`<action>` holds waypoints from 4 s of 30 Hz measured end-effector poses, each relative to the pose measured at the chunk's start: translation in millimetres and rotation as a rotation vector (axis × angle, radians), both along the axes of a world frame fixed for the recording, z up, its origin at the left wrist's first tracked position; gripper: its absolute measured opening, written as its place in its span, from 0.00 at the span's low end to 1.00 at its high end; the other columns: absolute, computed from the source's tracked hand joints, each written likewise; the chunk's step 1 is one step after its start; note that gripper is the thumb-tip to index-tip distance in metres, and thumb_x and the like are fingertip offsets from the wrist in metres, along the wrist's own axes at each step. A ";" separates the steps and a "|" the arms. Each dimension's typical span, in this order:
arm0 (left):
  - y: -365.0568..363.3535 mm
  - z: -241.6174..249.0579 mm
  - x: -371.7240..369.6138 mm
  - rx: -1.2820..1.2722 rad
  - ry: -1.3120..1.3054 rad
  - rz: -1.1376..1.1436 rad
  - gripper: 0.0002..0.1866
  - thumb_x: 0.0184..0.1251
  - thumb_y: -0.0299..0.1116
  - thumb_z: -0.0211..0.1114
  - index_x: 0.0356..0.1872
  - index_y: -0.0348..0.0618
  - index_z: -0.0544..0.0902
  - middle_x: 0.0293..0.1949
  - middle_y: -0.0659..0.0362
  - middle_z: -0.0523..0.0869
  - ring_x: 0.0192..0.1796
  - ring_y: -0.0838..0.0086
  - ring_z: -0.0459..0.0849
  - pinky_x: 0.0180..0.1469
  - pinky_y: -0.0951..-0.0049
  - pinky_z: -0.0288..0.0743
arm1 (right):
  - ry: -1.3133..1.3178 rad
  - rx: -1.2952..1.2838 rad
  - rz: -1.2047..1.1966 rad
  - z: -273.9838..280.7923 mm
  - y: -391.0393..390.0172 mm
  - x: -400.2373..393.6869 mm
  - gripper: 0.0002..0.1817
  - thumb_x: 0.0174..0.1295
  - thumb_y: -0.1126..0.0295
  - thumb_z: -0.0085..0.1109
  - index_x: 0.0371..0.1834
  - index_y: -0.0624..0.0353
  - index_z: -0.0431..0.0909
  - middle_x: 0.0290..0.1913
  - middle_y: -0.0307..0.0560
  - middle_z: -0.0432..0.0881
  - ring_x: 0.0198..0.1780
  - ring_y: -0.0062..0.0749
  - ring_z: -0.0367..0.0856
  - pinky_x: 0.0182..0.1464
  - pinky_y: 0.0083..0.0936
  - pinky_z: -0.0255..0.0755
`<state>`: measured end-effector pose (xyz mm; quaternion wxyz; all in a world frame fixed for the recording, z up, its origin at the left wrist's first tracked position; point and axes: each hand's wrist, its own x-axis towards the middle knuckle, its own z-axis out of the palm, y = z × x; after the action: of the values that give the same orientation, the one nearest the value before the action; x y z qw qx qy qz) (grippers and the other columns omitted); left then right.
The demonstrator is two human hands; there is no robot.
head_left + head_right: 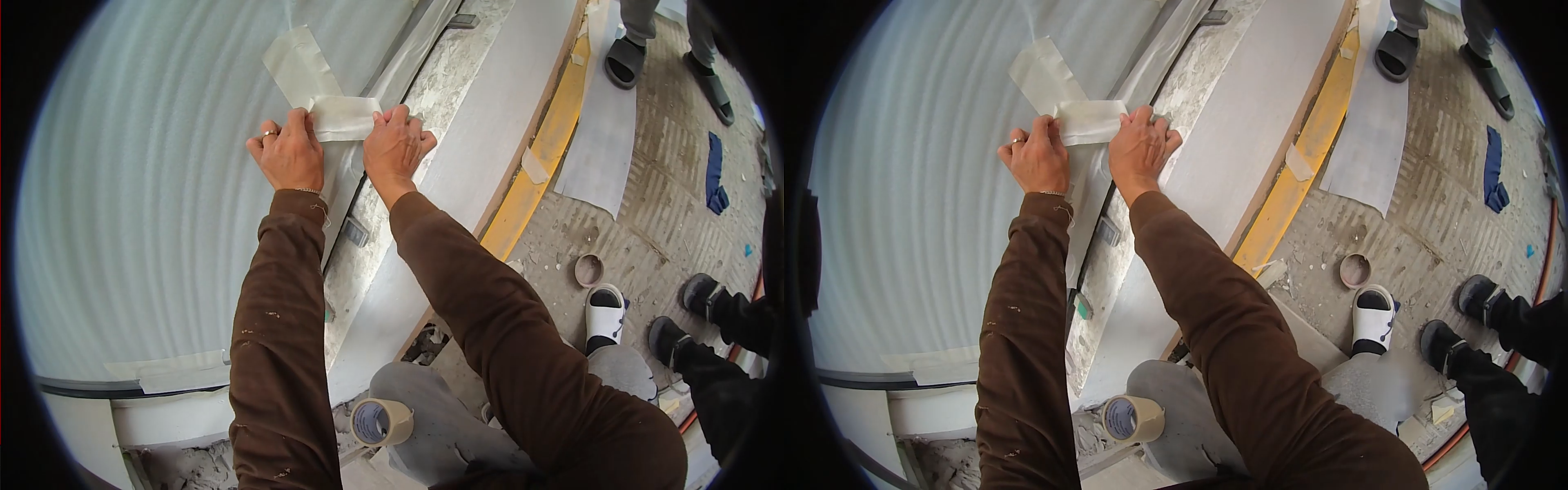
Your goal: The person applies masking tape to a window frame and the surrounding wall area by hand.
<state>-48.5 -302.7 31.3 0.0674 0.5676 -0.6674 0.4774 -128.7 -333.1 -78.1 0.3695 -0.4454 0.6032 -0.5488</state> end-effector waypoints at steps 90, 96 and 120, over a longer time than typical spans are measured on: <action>480.2 -38.8 -116.9 0.584 0.920 0.504 0.56 0.47 0.41 0.84 0.74 0.24 0.60 0.74 0.32 0.65 0.76 0.38 0.64 0.77 0.42 0.54 | -0.531 -0.295 0.299 60.7 62.2 7.7 0.46 0.78 0.37 0.33 0.77 0.75 0.56 0.76 0.73 0.62 0.80 0.61 0.55 0.82 0.44 0.44; 510.7 -33.6 -119.4 0.582 0.941 0.516 0.20 0.54 0.27 0.76 0.49 0.37 0.83 0.70 0.43 0.75 0.77 0.41 0.65 0.76 0.44 0.57 | -0.822 -0.468 0.230 82.8 112.7 -0.2 0.15 0.76 0.61 0.56 0.43 0.65 0.80 0.39 0.47 0.87 0.46 0.28 0.82 0.55 0.25 0.74; 495.2 -44.2 -83.4 -0.223 1.715 0.305 0.17 0.67 0.36 0.73 0.50 0.37 0.81 0.47 0.49 0.89 0.52 0.61 0.88 0.53 0.66 0.78 | -0.104 -0.648 1.863 60.8 310.7 11.7 0.07 0.62 0.72 0.66 0.34 0.63 0.79 0.38 0.54 0.85 0.41 0.55 0.83 0.45 0.41 0.76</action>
<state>-132.0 192.5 -12.9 0.5360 0.8040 -0.2531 -0.0474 -116.9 -22.3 -17.3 0.5403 -0.7971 -0.1849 -0.1961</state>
